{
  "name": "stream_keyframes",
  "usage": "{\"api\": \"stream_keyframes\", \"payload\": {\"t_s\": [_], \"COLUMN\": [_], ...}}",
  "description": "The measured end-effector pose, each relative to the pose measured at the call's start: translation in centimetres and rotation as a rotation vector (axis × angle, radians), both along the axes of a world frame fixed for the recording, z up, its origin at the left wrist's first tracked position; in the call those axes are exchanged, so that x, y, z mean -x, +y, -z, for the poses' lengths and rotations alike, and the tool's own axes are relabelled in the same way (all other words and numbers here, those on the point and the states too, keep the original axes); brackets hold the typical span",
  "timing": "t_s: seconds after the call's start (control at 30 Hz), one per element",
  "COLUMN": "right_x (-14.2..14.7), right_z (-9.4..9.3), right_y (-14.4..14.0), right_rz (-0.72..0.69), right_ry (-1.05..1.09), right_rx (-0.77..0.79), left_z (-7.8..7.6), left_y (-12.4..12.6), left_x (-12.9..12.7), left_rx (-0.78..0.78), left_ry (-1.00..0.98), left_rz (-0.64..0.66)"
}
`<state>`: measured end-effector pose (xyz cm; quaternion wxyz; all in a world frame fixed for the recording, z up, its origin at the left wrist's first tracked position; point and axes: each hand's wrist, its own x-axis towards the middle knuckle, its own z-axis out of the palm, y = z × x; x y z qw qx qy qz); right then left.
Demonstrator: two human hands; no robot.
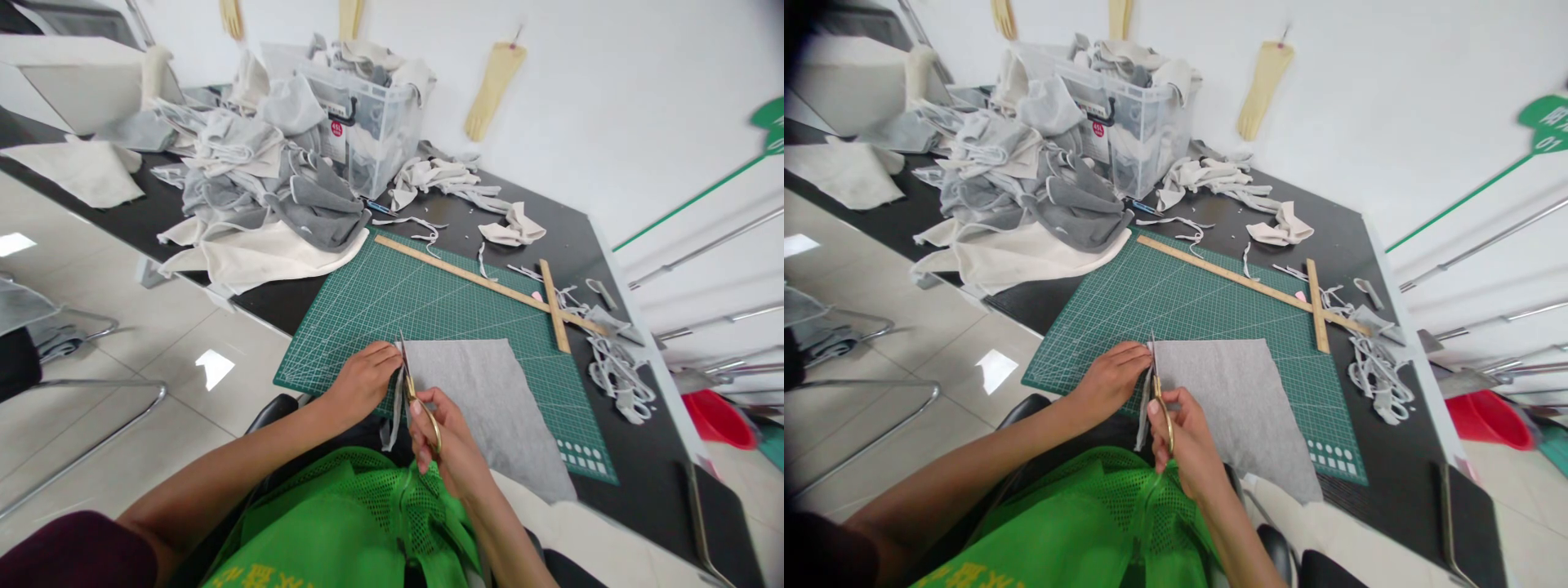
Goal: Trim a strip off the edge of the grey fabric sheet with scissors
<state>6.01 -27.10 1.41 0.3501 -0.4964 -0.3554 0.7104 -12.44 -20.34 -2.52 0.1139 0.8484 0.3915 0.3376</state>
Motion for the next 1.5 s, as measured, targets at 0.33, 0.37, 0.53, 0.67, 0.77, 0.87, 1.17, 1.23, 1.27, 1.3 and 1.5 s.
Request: {"api": "stream_keyframes", "payload": {"t_s": [0.33, 0.37, 0.53, 0.67, 0.77, 0.87, 1.17, 1.23, 1.27, 1.3, 1.5], "right_x": [0.25, 0.22, 0.23, 0.33, 0.34, 0.27, 0.12, 0.18, 0.21, 0.23, 0.12], "right_z": [-0.17, -0.14, -0.04, -0.03, -0.01, 0.08, 0.15, 0.16, 0.17, 0.19, 0.25], "right_y": [0.18, 0.18, 0.08, -0.08, -0.07, 0.01, -0.16, -0.21, -0.22, -0.24, -0.17], "right_rz": [0.000, -0.002, -0.011, -0.014, -0.007, -0.002, 0.002, -0.008, -0.014, -0.018, -0.020], "right_ry": [-0.016, -0.017, -0.012, -0.010, -0.008, -0.003, 0.006, -0.003, -0.009, -0.015, -0.042], "right_rx": [0.005, 0.003, -0.044, -0.060, -0.038, -0.009, -0.017, -0.039, -0.048, -0.055, -0.056], "left_z": [0.47, 0.51, 0.40, -0.02, -0.10, 0.16, 0.58, 0.41, 0.30, 0.20, -0.05], "left_y": [-0.13, -0.17, -0.25, -0.25, -0.25, -0.25, -0.23, -0.22, -0.22, -0.21, -0.19], "left_x": [0.00, 0.01, 0.05, 0.03, 0.02, 0.02, -0.07, -0.08, -0.08, -0.08, -0.08], "left_rx": [-0.036, -0.036, -0.027, -0.013, 0.001, 0.006, 0.007, 0.007, 0.007, 0.009, 0.025], "left_ry": [-0.045, -0.044, -0.028, -0.026, -0.030, -0.038, -0.020, -0.019, -0.018, -0.015, 0.011], "left_rz": [-0.003, -0.004, -0.010, -0.007, -0.004, -0.002, -0.014, -0.016, -0.017, -0.017, -0.009]}}
